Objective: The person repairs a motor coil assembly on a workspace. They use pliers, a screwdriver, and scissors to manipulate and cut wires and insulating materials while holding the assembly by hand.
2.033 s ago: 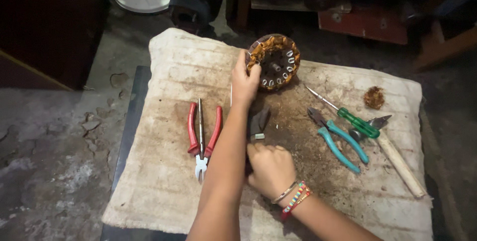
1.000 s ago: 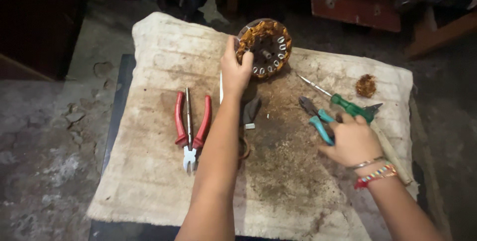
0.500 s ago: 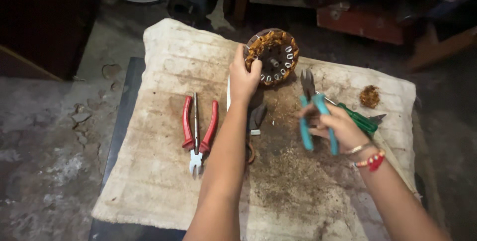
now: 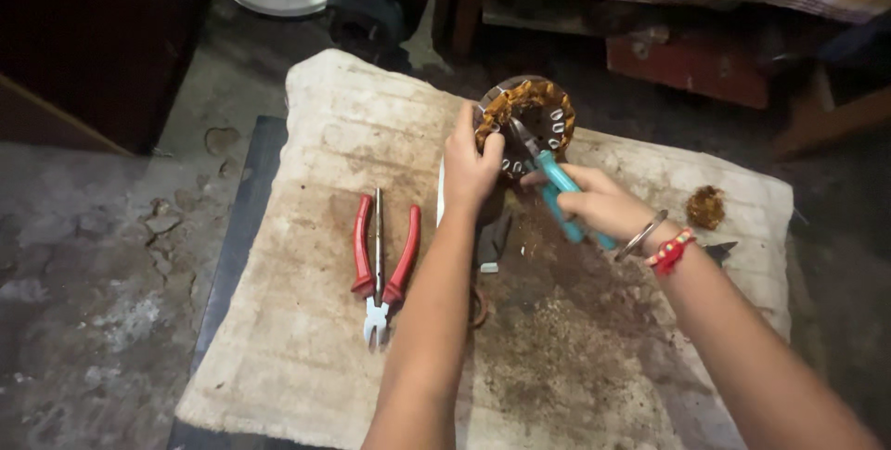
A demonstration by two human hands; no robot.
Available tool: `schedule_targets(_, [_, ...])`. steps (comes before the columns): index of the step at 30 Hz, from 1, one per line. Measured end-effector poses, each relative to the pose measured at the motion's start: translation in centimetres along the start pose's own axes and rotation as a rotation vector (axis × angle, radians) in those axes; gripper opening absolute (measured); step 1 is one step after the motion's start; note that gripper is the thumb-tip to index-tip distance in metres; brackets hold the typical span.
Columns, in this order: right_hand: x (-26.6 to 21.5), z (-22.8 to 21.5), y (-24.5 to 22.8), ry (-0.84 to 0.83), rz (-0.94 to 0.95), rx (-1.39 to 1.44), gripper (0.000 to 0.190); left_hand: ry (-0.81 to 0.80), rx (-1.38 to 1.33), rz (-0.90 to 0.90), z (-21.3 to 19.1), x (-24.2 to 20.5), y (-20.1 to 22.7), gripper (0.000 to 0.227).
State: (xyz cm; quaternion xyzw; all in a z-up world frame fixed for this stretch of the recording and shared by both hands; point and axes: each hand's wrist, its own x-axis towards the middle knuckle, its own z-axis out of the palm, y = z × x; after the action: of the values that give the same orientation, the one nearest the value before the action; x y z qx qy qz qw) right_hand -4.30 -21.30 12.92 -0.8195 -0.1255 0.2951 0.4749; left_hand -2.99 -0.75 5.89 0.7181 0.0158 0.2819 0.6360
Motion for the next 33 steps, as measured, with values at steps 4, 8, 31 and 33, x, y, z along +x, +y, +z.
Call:
schedule_targets(4, [-0.4,1.1,-1.1,0.172,0.011,-0.480,0.047,-0.046,-0.015,-0.126,0.1,0.4,0.0,0.037])
schedule_targets(8, [-1.0,4.1,-1.8,0.458,-0.318,-0.811,0.058,0.020,-0.010,0.007,0.0,0.1,0.4,0.045])
schedule_targets(31, [1.2,10.9,-3.4,0.867,-0.157,-0.915,0.052,-0.035,-0.023,-0.055,0.4,0.6,-0.9,0.040])
schedule_targets(33, [1.5,10.4,-3.3,0.889,-0.190,-0.874,0.048,-0.049,-0.073,-0.047,0.2,0.7,-0.6,0.036])
